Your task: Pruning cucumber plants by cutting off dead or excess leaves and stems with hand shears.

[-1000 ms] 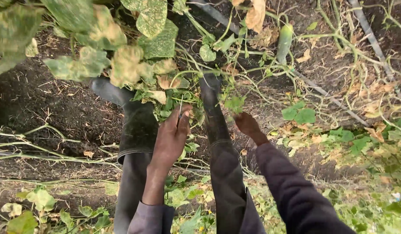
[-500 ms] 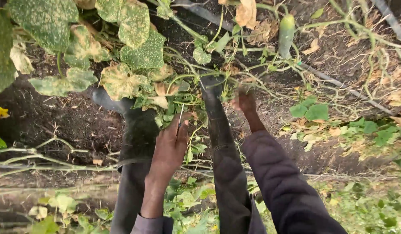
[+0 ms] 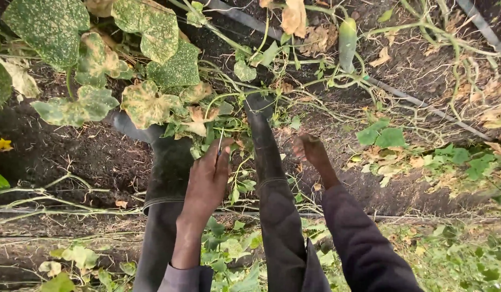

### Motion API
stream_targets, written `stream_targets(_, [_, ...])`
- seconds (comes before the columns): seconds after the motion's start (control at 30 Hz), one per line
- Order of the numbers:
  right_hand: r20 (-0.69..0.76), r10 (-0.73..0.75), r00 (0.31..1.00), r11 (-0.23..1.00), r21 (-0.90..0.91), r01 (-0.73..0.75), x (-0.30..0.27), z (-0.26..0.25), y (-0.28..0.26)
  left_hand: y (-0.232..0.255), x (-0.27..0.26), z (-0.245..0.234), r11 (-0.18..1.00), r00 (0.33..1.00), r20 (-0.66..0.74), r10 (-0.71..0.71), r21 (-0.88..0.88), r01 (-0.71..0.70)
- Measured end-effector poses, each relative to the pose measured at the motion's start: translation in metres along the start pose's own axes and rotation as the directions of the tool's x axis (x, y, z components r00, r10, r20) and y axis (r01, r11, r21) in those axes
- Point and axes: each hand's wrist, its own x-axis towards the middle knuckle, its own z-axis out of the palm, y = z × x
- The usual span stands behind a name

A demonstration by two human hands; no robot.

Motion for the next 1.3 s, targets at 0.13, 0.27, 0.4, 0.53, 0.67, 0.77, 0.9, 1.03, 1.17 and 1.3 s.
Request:
stream_targets(0.13, [-0.008, -0.066, 0.998, 0.995, -0.077, 0.065, 0.065, -0.004, -0.012, 0.002, -0.002, 0.002, 0.998, 0.999, -0.022, 0.028, 0.063, -0.027])
stream_targets(0.27, [-0.272, -0.113, 0.956, 0.988, -0.131, 0.08, 0.139, 0.016, -0.007, 0.001, -0.009, 0.005, 0.98, 0.994, -0.086, 0.066, 0.192, -0.049])
stream_targets(0.4, [-0.238, -0.201, 0.95, 0.97, 0.09, 0.228, 0.073, 0.025, -0.069, -0.012, -0.013, 0.001, 0.981, 0.993, -0.032, 0.117, 0.157, -0.111])
stream_targets(0.53, [-0.367, -0.253, 0.895, 0.937, 0.139, 0.322, 0.062, 0.038, -0.05, -0.007, -0.01, 0.0, 0.992, 0.996, -0.035, 0.086, 0.091, -0.082])
stream_targets(0.67, [-0.536, -0.049, 0.843, 0.965, 0.194, 0.179, 0.03, 0.033, 0.043, -0.007, -0.019, 0.001, 0.99, 0.994, -0.058, 0.092, 0.11, -0.085])
stream_targets(0.77, [-0.571, -0.376, 0.73, 0.898, -0.42, 0.134, 0.014, -0.009, 0.119, 0.009, -0.003, -0.006, 0.988, 0.986, -0.079, 0.147, 0.067, -0.141])
stream_targets(0.9, [-0.605, -0.062, 0.793, 0.946, -0.29, -0.147, -0.085, -0.043, 0.124, 0.01, 0.0, -0.012, 0.994, 0.991, -0.079, 0.107, 0.008, -0.107])
stream_targets(1.03, [-0.118, -0.181, 0.976, 0.035, -0.993, -0.114, -0.06, -0.087, 0.237, 0.003, 0.002, -0.01, 0.997, 0.996, -0.061, 0.063, -0.032, -0.065])
stream_targets(1.17, [-0.178, 0.206, 0.962, 0.606, -0.749, -0.268, 0.009, -0.091, 0.16, 0.008, 0.002, -0.008, 0.999, 0.999, -0.02, 0.042, -0.02, -0.042])
stream_targets(1.3, [-0.35, -0.119, 0.929, 0.823, -0.558, -0.104, 0.062, -0.071, -0.033, 0.013, 0.003, -0.006, 1.0, 1.0, 0.001, -0.002, 0.007, 0.002])
